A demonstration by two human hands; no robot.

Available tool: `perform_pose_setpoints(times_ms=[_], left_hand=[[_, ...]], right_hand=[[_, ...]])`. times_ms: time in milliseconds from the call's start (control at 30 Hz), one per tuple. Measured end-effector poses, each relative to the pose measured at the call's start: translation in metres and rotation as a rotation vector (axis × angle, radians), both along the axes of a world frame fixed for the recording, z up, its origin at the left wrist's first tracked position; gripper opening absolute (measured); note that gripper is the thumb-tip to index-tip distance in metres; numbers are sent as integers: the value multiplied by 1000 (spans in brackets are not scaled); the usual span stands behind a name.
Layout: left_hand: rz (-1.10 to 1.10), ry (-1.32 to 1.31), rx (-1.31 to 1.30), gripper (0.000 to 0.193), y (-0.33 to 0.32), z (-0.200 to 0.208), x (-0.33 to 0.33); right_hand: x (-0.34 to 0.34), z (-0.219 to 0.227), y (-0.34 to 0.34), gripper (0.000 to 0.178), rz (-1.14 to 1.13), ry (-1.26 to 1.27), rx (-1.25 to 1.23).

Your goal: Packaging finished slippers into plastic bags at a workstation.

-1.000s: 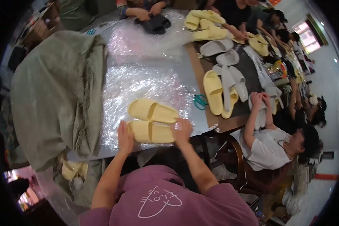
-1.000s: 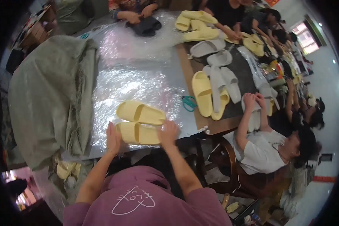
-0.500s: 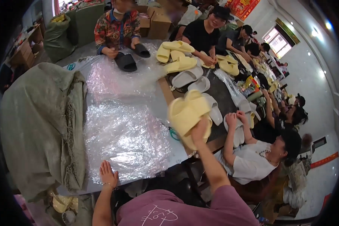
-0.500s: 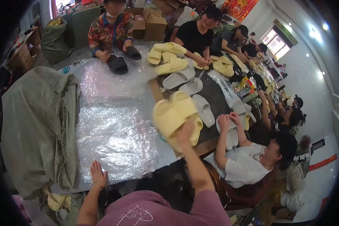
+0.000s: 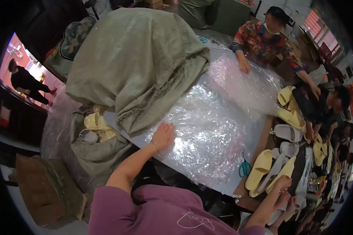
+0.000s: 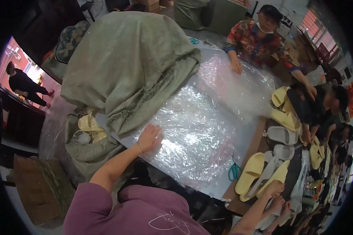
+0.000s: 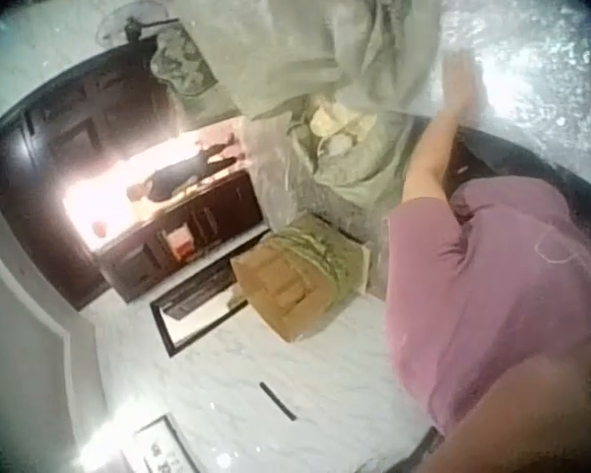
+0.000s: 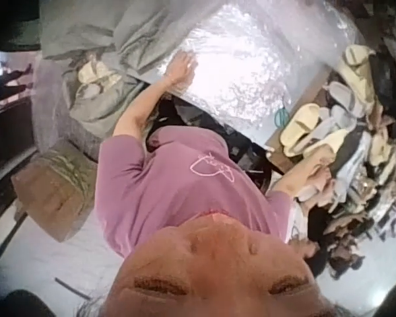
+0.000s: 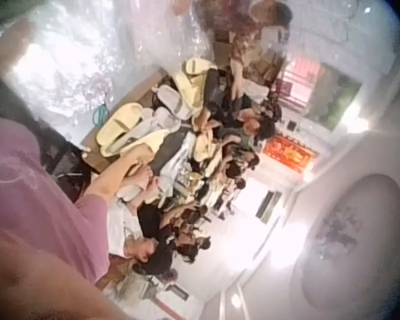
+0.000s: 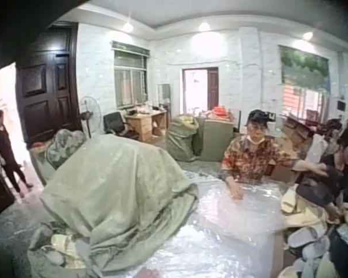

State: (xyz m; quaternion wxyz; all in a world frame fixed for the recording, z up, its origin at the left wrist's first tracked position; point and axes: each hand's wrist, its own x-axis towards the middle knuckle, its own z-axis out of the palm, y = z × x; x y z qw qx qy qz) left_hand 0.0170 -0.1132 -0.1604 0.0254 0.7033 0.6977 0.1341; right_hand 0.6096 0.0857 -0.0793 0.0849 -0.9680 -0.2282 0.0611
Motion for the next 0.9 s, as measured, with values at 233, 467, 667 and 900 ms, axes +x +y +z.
perform_pose_setpoints(times_ms=[233,467,667,900], left_hand=[[664,315,276,46,106,56,-118],[714,-642,446,23,105,88,-259],[2,-738,572,22,6,276,-201],[170,-1715,246,54,-99,156,-266]], right_hand=[[-193,-1,-73,37,1069,-50,778],[-424,-1,-70,13,1365,639,712],[-708,50,-6,31,2037,865,292],[-901,38,140,36,2044,453,579]])
